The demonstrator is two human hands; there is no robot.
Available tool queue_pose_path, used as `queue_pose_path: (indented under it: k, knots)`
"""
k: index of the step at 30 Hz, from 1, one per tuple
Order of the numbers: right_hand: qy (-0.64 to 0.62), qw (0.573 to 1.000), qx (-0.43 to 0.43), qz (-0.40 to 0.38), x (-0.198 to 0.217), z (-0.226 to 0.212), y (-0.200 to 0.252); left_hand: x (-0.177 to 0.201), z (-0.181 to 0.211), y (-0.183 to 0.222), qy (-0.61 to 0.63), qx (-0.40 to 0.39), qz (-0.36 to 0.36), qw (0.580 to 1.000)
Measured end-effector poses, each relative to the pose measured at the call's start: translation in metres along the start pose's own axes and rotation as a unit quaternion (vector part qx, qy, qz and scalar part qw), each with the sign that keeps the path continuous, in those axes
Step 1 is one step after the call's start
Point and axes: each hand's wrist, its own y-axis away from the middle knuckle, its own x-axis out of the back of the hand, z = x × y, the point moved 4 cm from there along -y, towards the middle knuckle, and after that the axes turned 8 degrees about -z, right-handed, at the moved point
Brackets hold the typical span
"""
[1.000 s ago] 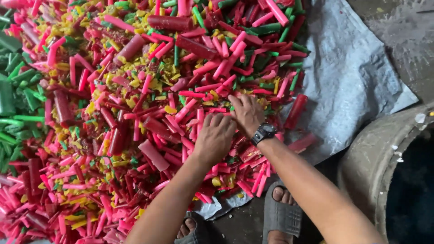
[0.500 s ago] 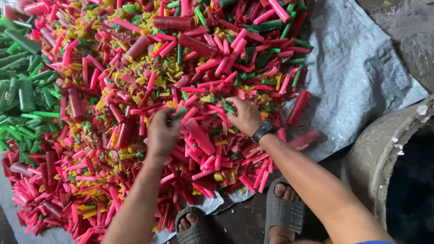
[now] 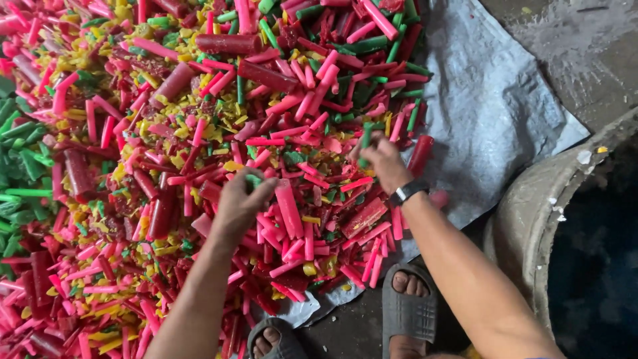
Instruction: Sorting green candle pieces from a large mixed pile of colorful candle scraps on a plastic sheet.
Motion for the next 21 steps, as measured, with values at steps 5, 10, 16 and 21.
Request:
queue_pose_path:
  k: [5,10,16,21]
  knots:
    - [0.187,0.978,0.026,0.088,0.037,-0.001,-0.064,-0.033,-0.029,-0.016,-0.176,0.051,-0.065,0.981]
    - [0.42,0.892,0.144,0.091,0.009,-0.017,-0.116,-0.026,-0.041,-0.015,-0.27,0.12,-0.065,0.953]
    - [0.477,0.874,0.033,0.091,-0.007,-0.006,-0.148,-0.012,-0.054,-0.002,-0.223,0.097,-0.038,0.969]
    - [0.508,0.85,0.038,0.136,-0.025,-0.007,-0.142,-0.017,-0.052,0.0,-0.233,0.107,-0.035,0.966]
